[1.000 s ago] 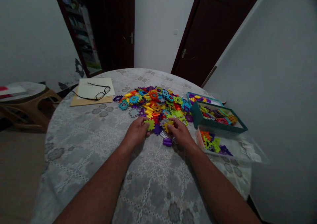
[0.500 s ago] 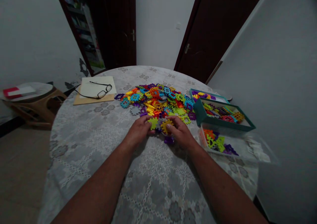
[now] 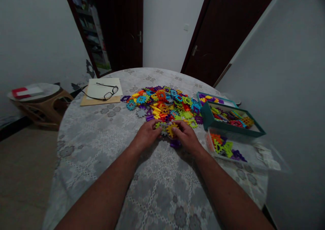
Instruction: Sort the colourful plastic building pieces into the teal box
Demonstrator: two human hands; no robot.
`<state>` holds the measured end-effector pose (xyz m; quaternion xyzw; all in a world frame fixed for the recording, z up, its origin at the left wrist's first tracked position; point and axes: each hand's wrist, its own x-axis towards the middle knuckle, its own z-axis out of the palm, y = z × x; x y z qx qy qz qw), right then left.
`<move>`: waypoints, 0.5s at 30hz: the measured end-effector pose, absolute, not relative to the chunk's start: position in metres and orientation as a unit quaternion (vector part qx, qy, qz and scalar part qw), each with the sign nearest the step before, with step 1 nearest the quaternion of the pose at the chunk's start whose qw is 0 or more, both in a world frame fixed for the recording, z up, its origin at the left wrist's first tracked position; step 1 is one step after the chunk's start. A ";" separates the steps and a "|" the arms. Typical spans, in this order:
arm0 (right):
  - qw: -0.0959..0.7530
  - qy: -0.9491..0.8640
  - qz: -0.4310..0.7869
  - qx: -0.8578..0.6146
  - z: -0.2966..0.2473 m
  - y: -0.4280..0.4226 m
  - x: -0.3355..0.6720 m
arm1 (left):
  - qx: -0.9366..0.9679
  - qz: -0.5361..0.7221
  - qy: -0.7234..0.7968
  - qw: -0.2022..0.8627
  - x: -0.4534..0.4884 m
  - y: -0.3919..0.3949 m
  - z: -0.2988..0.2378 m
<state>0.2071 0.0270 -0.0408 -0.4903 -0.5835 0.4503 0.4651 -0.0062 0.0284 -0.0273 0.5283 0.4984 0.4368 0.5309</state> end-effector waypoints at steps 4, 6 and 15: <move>0.494 -0.533 0.449 -0.520 -0.038 0.032 0.213 | 0.489 0.467 0.500 0.542 -0.006 0.029 -0.027; 0.503 -0.514 0.472 -0.509 -0.036 0.032 0.212 | 0.474 0.476 0.502 0.544 -0.006 0.029 -0.027; 0.468 -0.563 0.445 -0.516 -0.038 0.021 0.192 | 0.445 0.474 0.455 0.609 0.004 0.021 -0.028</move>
